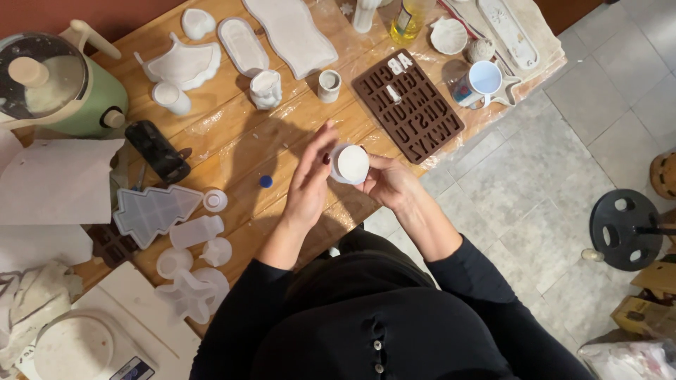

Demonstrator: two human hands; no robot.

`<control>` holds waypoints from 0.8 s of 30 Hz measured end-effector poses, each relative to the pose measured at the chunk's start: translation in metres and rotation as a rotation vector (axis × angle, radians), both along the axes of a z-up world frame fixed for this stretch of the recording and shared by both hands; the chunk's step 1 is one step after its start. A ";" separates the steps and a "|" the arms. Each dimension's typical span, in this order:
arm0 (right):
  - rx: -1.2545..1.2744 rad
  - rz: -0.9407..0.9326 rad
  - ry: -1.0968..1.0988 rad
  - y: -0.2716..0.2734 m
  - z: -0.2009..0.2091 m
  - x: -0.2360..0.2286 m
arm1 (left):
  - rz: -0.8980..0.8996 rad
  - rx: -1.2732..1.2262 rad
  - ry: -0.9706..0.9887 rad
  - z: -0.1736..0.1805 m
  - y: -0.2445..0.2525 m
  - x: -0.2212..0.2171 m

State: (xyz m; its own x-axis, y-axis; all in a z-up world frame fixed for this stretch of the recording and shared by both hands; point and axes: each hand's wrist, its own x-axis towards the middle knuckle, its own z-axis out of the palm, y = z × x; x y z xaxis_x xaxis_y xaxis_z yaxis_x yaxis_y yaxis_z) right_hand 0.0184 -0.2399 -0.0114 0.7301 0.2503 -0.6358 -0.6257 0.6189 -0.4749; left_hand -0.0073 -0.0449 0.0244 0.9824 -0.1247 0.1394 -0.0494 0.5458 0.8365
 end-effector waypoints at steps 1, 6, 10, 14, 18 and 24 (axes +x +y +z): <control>0.001 0.001 -0.001 -0.002 -0.005 0.000 | 0.001 0.001 -0.001 -0.002 0.001 -0.001; 0.140 0.095 0.062 -0.002 -0.006 -0.006 | -0.071 0.196 -0.225 -0.009 -0.001 -0.009; 0.202 0.102 0.087 -0.005 -0.012 -0.010 | -0.061 0.289 -0.343 0.010 -0.003 -0.015; 0.213 0.154 0.069 0.007 0.018 -0.013 | 0.011 0.467 -0.412 -0.001 -0.002 -0.018; 0.051 0.059 0.046 0.017 0.022 -0.015 | 0.090 0.439 -0.313 -0.010 -0.014 -0.021; -0.458 -0.128 -0.672 0.015 -0.018 -0.025 | 0.266 0.522 -0.288 -0.010 -0.019 -0.017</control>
